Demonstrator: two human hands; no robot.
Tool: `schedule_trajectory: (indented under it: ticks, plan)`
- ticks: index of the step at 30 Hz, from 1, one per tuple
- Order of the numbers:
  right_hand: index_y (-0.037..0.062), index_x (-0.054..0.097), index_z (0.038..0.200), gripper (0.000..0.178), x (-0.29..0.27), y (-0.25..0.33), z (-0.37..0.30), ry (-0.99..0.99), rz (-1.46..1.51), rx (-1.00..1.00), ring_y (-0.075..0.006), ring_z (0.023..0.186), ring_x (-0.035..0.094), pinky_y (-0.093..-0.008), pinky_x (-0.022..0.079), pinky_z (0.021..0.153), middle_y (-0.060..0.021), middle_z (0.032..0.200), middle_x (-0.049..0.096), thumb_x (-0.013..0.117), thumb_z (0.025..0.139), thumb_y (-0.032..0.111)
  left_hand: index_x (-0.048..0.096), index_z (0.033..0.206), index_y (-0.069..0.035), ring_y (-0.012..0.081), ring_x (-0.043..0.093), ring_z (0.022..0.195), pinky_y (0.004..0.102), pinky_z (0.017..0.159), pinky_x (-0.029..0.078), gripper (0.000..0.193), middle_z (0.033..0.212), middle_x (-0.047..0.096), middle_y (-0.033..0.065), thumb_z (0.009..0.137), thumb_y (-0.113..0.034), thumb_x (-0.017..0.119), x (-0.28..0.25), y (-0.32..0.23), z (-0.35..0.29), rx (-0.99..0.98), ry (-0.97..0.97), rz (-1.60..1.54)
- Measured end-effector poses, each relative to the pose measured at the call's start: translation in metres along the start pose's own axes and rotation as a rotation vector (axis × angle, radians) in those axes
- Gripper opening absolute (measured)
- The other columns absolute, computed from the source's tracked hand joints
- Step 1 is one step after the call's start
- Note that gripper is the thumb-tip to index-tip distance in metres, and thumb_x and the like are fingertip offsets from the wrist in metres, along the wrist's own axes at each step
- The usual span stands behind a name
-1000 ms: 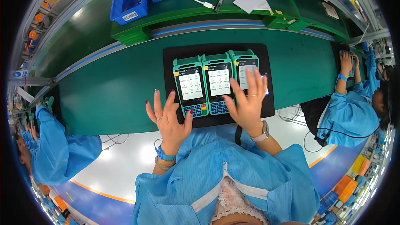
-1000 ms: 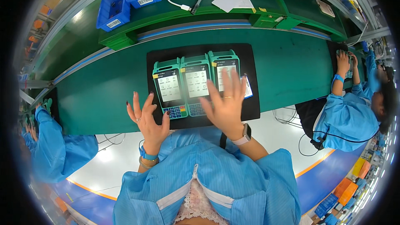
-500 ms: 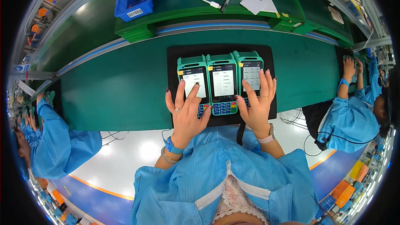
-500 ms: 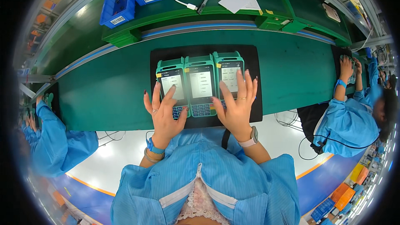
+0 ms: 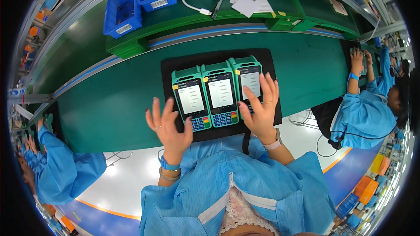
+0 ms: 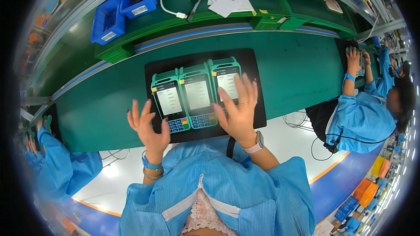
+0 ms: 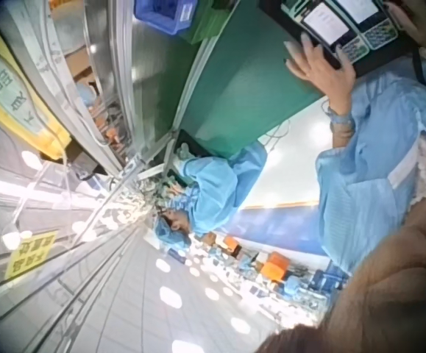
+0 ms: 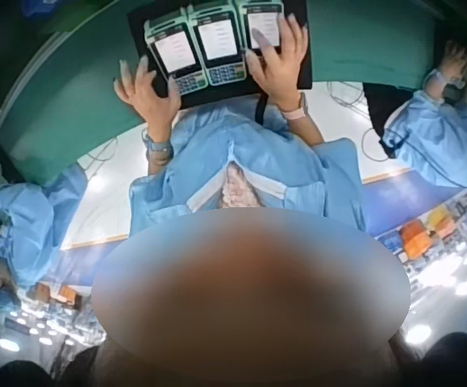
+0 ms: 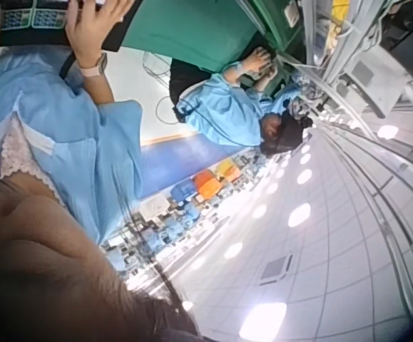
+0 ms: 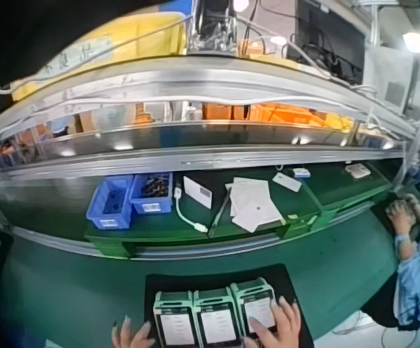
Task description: The person tests handheld payment terminals along an assembly line by tapping their touchscreens, pressing keypad buttons, and swiping cards through them before sliding the devices down the workstation to a coworker.
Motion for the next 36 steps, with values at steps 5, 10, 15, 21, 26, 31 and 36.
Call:
schedule_trajectory:
  ticks: [5,10,15,21,26,31,36]
  plan:
    - [0.0087,0.067,0.12,0.04,-0.008,-0.027,-0.003,-0.031,-0.079,0.085,-0.0457,0.136,0.038,-0.0629,0.025,0.112,-0.0231,0.147,0.042,0.073,0.082,0.02,0.05,0.106,-0.001,0.0453,0.042,0.135,0.0559,0.111,0.028,0.033,0.136,0.056,0.0201,0.079,-0.006,0.069,-0.002,0.032,-0.004,-0.09,-0.034,0.029]
    - [0.0082,0.064,0.125,0.045,-0.015,-0.043,-0.006,-0.084,-0.028,0.094,-0.0446,0.136,0.039,-0.0614,0.026,0.112,-0.0215,0.147,0.043,0.074,0.082,0.019,0.052,0.115,0.002,0.0366,0.058,0.108,0.0398,0.086,0.05,0.038,0.133,0.057,0.0221,0.083,-0.003,0.07,-0.004,0.052,-0.011,-0.192,-0.073,0.025]
    - [0.0062,0.061,0.13,0.053,-0.043,-0.111,-0.024,-0.143,-0.195,0.194,-0.0408,0.137,0.04,-0.0587,0.026,0.114,-0.021,0.148,0.042,0.074,0.08,0.018,0.053,0.131,0.0,0.0185,0.05,0.057,0.0337,0.056,0.042,0.047,0.093,0.067,0.012,0.087,-0.009,0.068,0.012,0.07,-0.029,-0.458,0.107,-0.026]
    - [0.012,0.05,0.142,0.064,-0.118,-0.235,-0.081,-0.381,-0.536,0.484,-0.0426,0.141,0.033,-0.0565,0.025,0.116,-0.0246,0.153,0.033,0.074,0.084,0.019,0.052,0.129,0.002,0.005,0.035,0.062,0.023,0.055,0.032,0.043,0.083,0.057,0.0011,0.086,0.0,0.061,0.023,0.067,-0.031,-0.551,0.137,-0.474]
    - [0.0089,0.047,0.143,0.062,-0.136,-0.283,-0.116,-0.522,-0.397,0.652,-0.0417,0.138,0.035,-0.0541,0.026,0.116,-0.0237,0.153,0.033,0.071,0.086,0.015,0.048,0.125,0.001,0.0043,0.043,0.071,0.019,0.071,0.04,0.041,0.151,0.04,0.0198,0.086,-0.002,0.062,0.052,0.042,-0.023,-0.539,0.353,-0.664]
    - [0.0048,0.046,0.143,0.055,-0.13,-0.279,-0.136,-0.687,-0.242,0.677,-0.0401,0.14,0.035,-0.049,0.029,0.116,-0.0223,0.154,0.032,0.065,0.091,0.011,0.046,0.129,0.001,0.0066,0.049,0.077,0.0205,0.073,0.045,0.048,0.154,0.035,0.0177,0.084,0.0,0.062,0.12,-0.028,0.012,-0.392,0.613,-0.923]
    - [0.0013,0.04,0.145,0.053,-0.15,-0.299,-0.159,-0.803,-0.104,0.795,-0.0377,0.143,0.031,-0.0434,0.028,0.117,-0.0221,0.155,0.03,0.058,0.097,0.016,0.043,0.133,0.0,0.008,0.051,0.076,0.0208,0.073,0.045,0.052,0.099,0.055,0.0063,0.085,0.0,0.062,0.166,-0.081,0.051,-0.191,0.746,-0.944]
Point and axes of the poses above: each hand's wrist, its own z-axis towards the middle knuckle, its own x-axis out of the palm, y = z × x, the point moved 8 cm from there along z, towards the middle knuckle
